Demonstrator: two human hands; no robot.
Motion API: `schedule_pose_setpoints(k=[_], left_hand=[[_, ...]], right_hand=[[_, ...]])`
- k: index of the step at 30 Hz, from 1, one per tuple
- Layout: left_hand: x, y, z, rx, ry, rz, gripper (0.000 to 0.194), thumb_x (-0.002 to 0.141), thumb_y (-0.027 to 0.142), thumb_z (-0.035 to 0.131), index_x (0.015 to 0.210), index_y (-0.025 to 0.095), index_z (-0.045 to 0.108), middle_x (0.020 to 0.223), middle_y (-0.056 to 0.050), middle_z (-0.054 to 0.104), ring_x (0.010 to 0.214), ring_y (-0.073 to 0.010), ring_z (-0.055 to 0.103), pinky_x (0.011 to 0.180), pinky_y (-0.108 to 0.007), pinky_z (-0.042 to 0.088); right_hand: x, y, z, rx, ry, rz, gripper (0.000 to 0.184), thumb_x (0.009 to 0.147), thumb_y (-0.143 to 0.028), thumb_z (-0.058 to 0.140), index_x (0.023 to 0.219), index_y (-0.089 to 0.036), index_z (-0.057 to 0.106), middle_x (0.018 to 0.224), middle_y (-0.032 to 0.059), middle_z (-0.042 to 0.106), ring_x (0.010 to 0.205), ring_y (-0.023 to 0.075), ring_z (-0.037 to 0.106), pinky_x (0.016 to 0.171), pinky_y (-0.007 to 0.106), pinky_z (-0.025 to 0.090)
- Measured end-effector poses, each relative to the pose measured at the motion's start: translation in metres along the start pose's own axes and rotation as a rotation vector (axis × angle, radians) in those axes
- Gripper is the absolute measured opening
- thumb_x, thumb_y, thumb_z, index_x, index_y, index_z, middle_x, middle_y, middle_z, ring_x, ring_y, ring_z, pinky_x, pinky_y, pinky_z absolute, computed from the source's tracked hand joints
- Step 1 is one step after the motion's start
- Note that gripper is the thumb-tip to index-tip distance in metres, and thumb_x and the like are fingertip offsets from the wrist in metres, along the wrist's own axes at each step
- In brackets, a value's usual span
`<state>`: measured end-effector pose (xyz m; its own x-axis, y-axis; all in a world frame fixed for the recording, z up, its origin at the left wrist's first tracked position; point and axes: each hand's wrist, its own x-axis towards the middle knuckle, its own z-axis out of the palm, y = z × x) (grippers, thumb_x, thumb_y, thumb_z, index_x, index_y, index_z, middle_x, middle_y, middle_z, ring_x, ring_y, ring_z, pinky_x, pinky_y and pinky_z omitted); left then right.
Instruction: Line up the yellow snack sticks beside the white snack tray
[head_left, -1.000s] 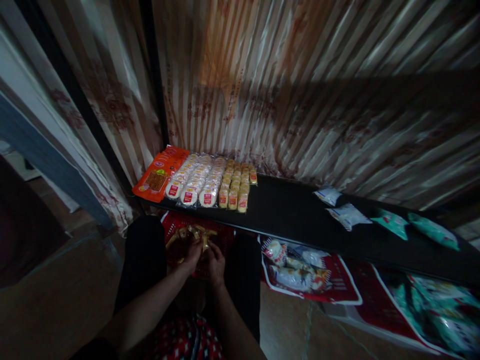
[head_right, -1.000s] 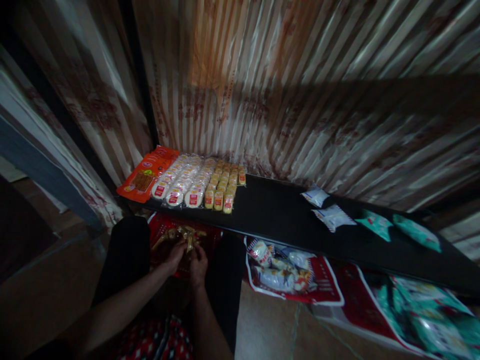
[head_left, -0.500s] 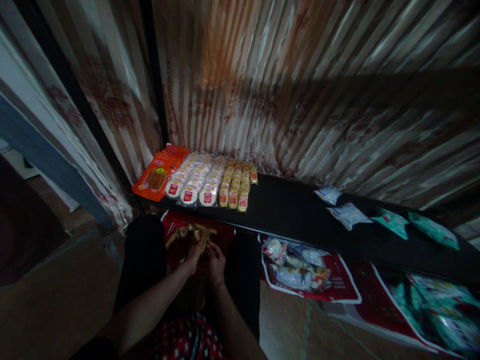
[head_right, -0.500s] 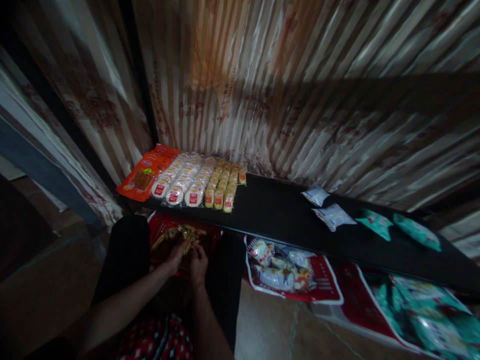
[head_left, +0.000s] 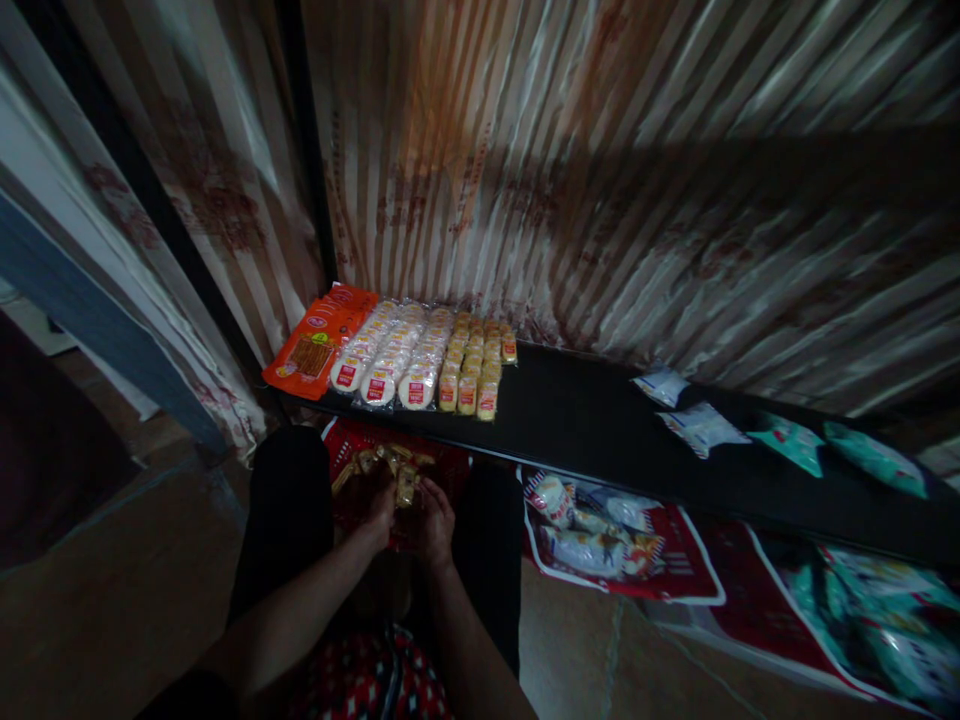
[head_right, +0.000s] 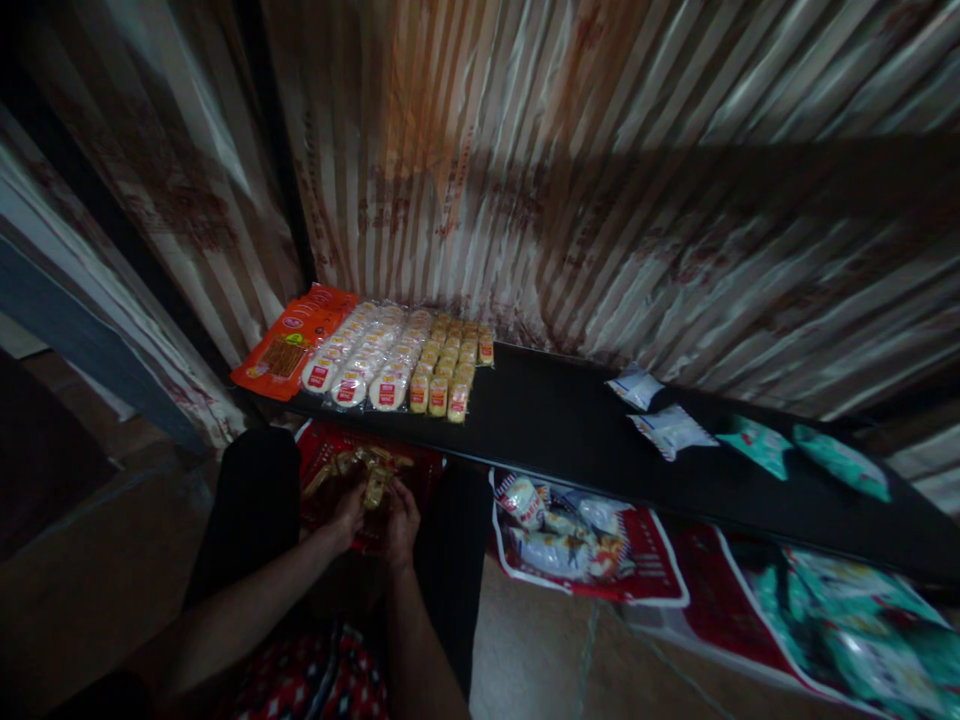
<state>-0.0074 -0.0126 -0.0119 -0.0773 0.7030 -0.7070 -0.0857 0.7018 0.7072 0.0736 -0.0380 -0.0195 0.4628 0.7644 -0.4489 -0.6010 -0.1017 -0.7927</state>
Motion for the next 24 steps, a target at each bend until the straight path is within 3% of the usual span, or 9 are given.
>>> schedule_pose_setpoints(k=[5,16,24], left_hand=[[-0.004,0.003,0.000,-0.082,0.031,-0.082,0.030,0.078,0.045,0.044,0.075,0.019,0.058,0.060,0.002,0.060,0.054,-0.0130,0.055,0.052,-0.024,0.040],[-0.012,0.009,0.001,-0.164,0.005,-0.151,0.023,0.079,0.037,0.045,0.072,0.020,0.059,0.063,0.000,0.065,0.055,-0.0143,0.058,0.054,-0.025,0.044],[-0.020,0.016,0.005,-0.157,0.011,-0.093,0.020,0.073,0.035,0.052,0.065,0.018,0.058,0.053,0.000,0.061,0.054,-0.0153,0.060,0.055,-0.026,0.046]], right_hand=[[-0.003,-0.002,0.001,-0.010,-0.016,0.016,0.032,0.056,-0.032,0.070,0.084,-0.018,0.069,0.082,0.0040,0.074,0.078,0.0195,0.067,0.071,0.029,0.052],[-0.001,0.001,-0.001,-0.058,-0.042,0.006,0.035,0.056,-0.035,0.070,0.086,-0.018,0.069,0.083,0.0040,0.073,0.078,0.0192,0.067,0.073,0.030,0.051],[-0.001,0.005,-0.006,-0.411,-0.077,-0.125,0.039,0.065,-0.048,0.061,0.085,-0.016,0.070,0.084,0.0047,0.073,0.081,0.0191,0.065,0.076,0.028,0.048]])
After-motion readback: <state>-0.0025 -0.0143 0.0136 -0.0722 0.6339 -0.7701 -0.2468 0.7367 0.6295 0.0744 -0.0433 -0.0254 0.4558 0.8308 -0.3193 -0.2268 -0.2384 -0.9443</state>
